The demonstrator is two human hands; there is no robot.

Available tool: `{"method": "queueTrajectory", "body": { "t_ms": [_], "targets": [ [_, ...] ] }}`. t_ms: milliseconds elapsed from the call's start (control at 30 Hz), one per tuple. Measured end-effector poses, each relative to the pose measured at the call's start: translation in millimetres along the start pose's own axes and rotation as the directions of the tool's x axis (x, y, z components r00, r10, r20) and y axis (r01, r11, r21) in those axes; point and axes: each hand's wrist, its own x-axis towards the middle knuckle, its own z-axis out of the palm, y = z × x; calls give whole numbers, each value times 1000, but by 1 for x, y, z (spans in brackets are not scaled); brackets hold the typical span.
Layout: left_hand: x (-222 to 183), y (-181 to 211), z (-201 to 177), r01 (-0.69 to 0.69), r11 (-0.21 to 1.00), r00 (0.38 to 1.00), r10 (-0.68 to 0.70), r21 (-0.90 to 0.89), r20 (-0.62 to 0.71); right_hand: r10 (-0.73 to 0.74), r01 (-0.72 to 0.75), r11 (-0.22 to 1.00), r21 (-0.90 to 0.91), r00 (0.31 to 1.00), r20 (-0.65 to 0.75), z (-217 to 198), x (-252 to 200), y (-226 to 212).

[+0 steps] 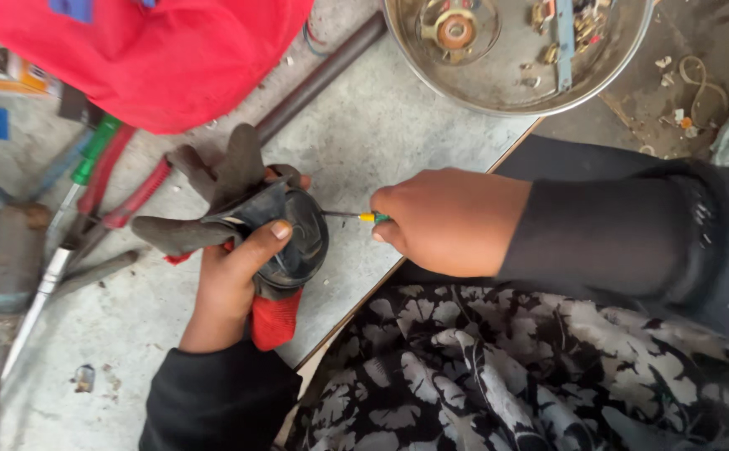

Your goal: The person disassembles a mechanical part, likely an automotive horn, using a screwdriver to remove screws and pliers to manipulate internal components on a cluttered workbench.

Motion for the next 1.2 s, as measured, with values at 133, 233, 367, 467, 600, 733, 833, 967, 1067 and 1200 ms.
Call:
{"method": "queueTrajectory", "body": {
  "t_ms": [133,233,367,467,600,733,833,967,1067,1200],
  "targets": [
    [2,-4,-3,15,999,1000,-16,-41,-11,-175,117,874,-472,981,-81,14,-11,-12],
    [4,1,-1,22,999,1000,-22,-44,-14,-431,153,558,-815,893,-128,30,-24,-30],
    [4,1,1,13,999,1000,-13,-30,-7,-480,127,638,-760,836,-264,29,-25,-29],
    [1,2,-1,10,1000,1000,-10,-1,4,-361,178,860,-479,875,-322,21,-24,-19],
    [-2,1,-3,23,999,1000,-23,32,-3,-39,53,992,115,992,-117,13,-5,3],
    [3,0,-4,8,1000,1000,-8,10,30,-105,135,974,184,981,-162,26,6,16],
    [2,-4,-7,5,1000,1000,-5,-18,19,-212,116,914,-388,954,-214,43,-10,2],
    [4,-3,-3,0,999,1000,1,-55,29,-641,47,491,-870,696,-324,46,-31,-21],
    [1,-4,-2,-10,1000,998,11,-9,65,-510,141,630,-763,816,-270,30,-32,-18],
    [-2,-6,-5,-33,999,997,34,-17,76,-407,134,879,-458,711,-574,35,-58,-21]
  ]
}}
